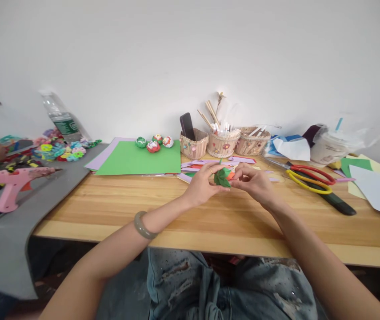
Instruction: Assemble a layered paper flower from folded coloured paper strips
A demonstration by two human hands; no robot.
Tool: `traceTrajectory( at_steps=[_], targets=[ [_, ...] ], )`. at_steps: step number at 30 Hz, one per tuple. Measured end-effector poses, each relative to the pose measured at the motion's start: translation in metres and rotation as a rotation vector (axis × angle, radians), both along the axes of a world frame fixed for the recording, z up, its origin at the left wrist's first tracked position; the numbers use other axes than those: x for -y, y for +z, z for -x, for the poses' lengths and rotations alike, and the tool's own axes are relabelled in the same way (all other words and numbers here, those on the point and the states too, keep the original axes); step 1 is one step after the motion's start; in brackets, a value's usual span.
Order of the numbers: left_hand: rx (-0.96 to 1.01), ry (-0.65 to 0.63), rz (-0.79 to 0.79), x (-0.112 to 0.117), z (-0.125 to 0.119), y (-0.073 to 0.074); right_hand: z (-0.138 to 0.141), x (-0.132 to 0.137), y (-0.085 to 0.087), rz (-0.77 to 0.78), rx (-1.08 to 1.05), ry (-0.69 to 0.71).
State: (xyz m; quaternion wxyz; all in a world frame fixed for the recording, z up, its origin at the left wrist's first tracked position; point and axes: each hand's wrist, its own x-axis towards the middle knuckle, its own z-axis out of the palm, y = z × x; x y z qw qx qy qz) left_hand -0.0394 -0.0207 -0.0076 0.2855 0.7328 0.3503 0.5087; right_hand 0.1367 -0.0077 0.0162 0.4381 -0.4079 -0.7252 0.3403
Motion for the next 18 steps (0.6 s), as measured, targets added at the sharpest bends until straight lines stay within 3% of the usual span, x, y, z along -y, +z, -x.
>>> traceTrajectory(
  at_steps=[7,18],
  targets=[
    [0.010,0.044,-0.002,-0.0014,0.0009,0.0027,-0.0012,0.0000,-0.0005,-0.142,0.021,-0.027],
    [-0.050,0.033,0.013,0.0045,-0.0008,0.0038,-0.0017,-0.0047,-0.0064,-0.226,0.111,-0.042]
  ],
)
